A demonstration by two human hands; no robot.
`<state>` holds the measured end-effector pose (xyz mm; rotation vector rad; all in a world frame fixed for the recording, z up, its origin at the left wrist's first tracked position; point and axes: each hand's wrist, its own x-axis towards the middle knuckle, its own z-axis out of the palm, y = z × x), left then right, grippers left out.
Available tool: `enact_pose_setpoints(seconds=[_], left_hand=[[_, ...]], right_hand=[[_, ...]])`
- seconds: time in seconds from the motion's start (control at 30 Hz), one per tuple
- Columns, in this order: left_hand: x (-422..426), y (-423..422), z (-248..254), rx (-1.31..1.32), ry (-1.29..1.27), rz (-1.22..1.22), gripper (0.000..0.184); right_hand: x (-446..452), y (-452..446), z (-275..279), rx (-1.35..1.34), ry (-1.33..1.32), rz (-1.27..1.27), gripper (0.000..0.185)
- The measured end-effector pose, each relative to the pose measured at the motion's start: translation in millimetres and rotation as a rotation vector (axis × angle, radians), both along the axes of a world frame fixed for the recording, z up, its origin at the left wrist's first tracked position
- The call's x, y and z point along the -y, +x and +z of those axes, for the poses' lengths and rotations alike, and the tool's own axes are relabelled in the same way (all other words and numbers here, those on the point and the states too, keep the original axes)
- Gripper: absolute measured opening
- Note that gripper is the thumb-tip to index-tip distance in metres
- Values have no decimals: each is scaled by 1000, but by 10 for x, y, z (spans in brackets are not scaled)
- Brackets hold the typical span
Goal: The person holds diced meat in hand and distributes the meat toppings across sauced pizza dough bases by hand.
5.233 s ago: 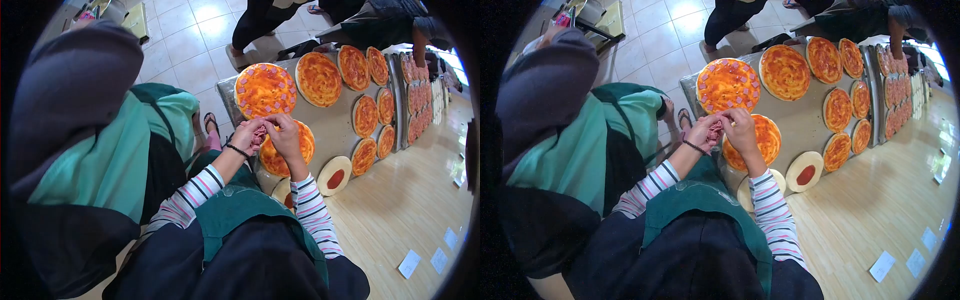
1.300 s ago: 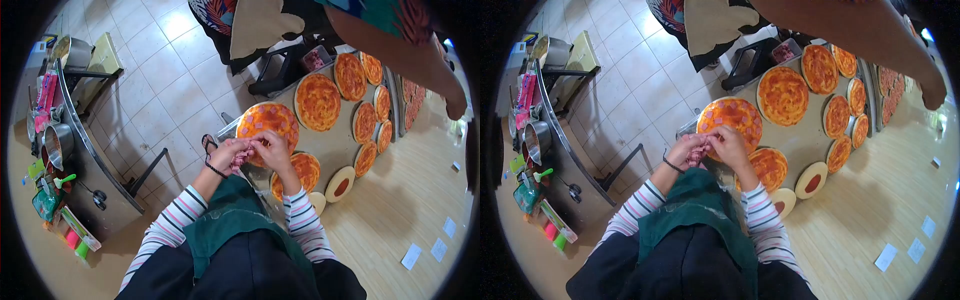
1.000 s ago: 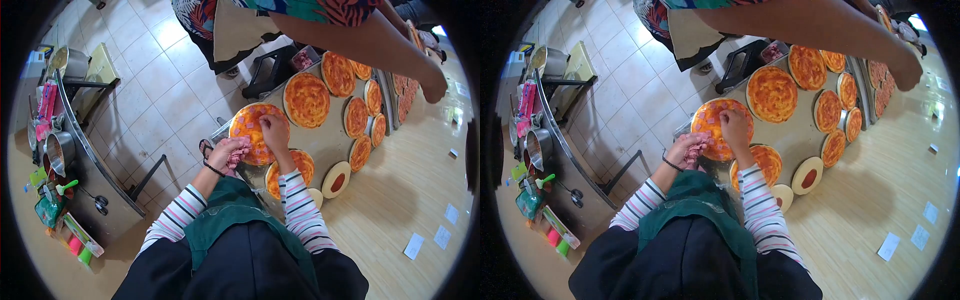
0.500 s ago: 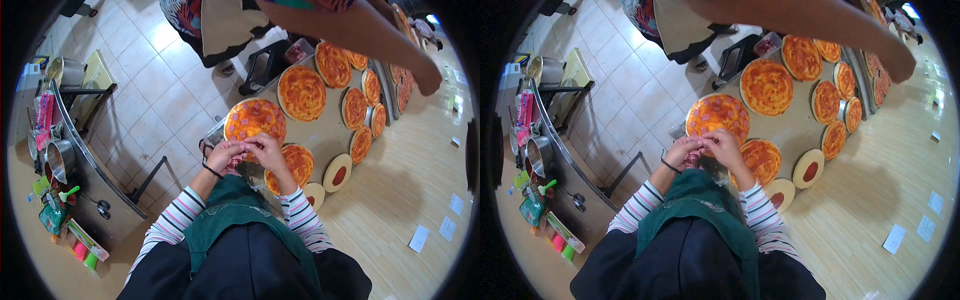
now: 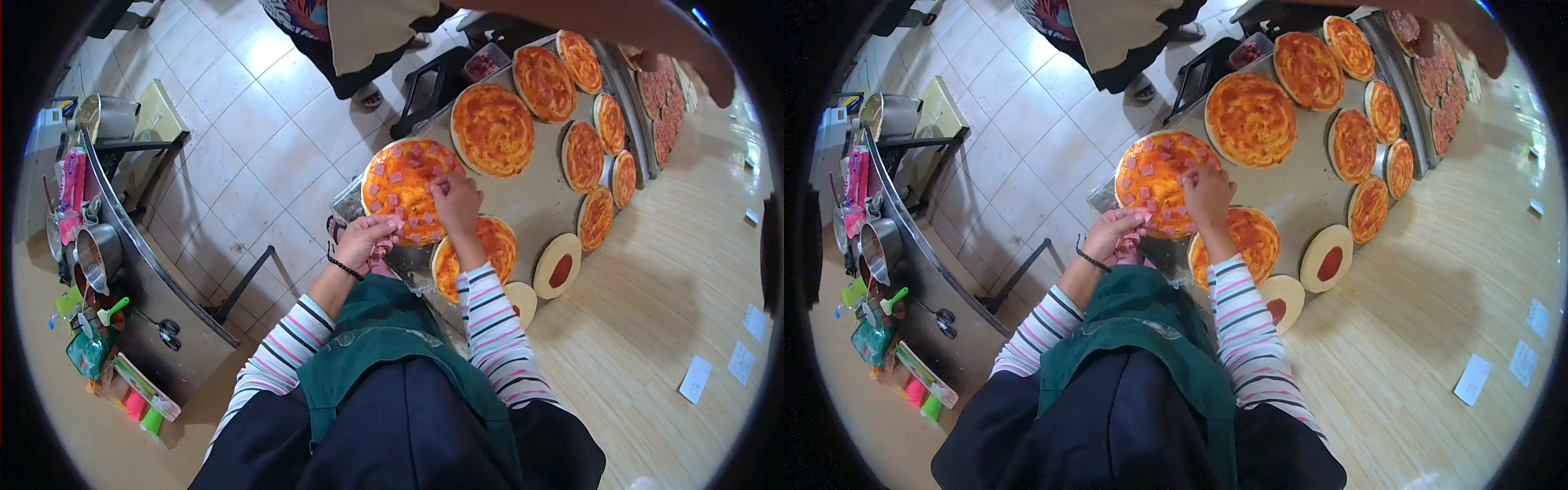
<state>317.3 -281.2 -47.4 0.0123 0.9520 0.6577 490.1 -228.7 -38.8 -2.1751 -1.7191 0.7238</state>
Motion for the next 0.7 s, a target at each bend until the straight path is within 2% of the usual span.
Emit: enact_pose_setpoints(seconds=[0.03, 0.07, 0.13, 0.17, 0.23, 0.33, 0.4, 0.47, 0.5, 0.57, 0.7], left_hand=[[1, -3, -18, -3, 1, -12, 14], [3, -9, -34, -6, 8, -20, 14], [17, 7, -12, 5, 32, -2, 16], [15, 22, 27, -21, 25, 9, 16], [40, 41, 69, -42, 29, 14, 17], [111, 40, -5, -12, 100, -56, 16], [151, 46, -12, -16, 104, -41, 15], [165, 39, -29, -10, 96, -36, 15], [178, 40, -33, 3, 101, -32, 14], [200, 45, -52, -7, 98, -16, 14], [200, 55, 41, -28, 97, -23, 14]], right_hand=[[-14, -34, 59, 139, 7, 10, 7], [25, -17, 4, 137, 3, 14, 7], [116, 31, -56, -212, 228, 144, 9], [180, -13, 23, -211, 237, 146, 9], [362, -148, 233, -693, -105, 160, 11], [483, -204, 341, -541, -28, 231, 13], [532, -214, 312, -622, -93, 167, 13], [566, -182, 198, -957, -228, 7, 14], [580, -141, 107, -958, -239, 3, 14], [503, -51, -36, -621, -76, -90, 15], [420, -29, 117, -500, -101, -14, 15]])
